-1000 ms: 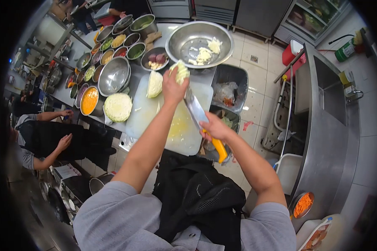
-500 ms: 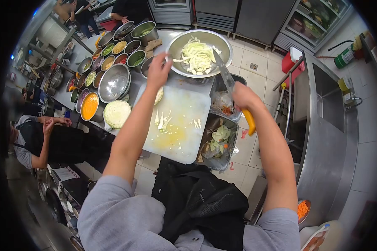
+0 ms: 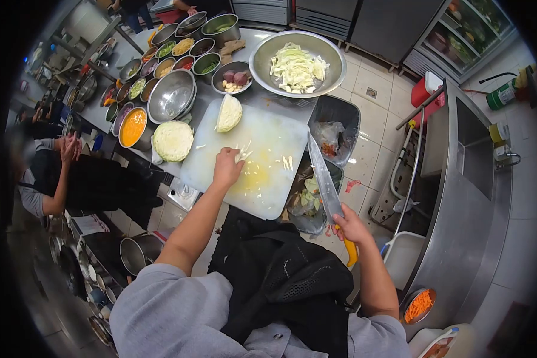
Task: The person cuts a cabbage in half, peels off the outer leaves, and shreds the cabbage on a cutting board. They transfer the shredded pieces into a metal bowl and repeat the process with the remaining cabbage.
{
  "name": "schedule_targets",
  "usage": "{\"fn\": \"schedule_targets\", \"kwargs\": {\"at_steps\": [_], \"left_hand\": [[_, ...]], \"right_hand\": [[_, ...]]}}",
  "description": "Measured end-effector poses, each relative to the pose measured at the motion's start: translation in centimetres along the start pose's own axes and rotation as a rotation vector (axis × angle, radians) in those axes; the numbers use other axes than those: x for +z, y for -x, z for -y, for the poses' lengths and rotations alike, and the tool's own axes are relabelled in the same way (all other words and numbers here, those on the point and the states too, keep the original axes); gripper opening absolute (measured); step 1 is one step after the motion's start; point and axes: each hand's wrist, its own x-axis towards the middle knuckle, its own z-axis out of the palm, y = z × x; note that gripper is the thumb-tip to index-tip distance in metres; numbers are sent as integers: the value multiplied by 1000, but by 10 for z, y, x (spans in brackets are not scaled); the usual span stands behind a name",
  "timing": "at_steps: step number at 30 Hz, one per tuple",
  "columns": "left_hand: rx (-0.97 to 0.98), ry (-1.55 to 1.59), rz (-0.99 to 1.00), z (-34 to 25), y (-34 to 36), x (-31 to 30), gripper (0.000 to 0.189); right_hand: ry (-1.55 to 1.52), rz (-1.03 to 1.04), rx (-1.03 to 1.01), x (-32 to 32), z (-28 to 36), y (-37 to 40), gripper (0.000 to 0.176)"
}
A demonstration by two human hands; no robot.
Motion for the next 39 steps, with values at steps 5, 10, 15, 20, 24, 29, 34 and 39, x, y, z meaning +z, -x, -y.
{"fn": "schedule_targets", "kwargs": {"at_steps": [5, 10, 15, 20, 24, 29, 34, 39], "left_hand": [[22, 42, 48, -9, 17, 3, 59], [-81, 88, 11, -19, 15, 10, 67], [-42, 154, -8, -56, 2, 41, 50], [68, 58, 16, -65, -9, 57, 27], [211, -3, 9, -58, -10, 49, 22], [213, 113, -35, -62, -75, 27, 18], [189, 173, -113, -135, -206, -51, 36], [223, 19, -192, -147, -258, -99, 52]], "right_hand": [[-56, -17, -65, -6, -24, 17, 33], [-93, -65, -13, -12, -31, 32, 30], [-149, -110, -49, -11, -49, 36, 30], [-124, -115, -57, -7, -45, 49, 28], [-139, -155, -75, -5, -62, 46, 24], [-143, -200, -76, -3, -65, 54, 25], [-183, -261, -69, 8, -59, 56, 26], [-167, -362, -131, 29, -43, 57, 33]]}}
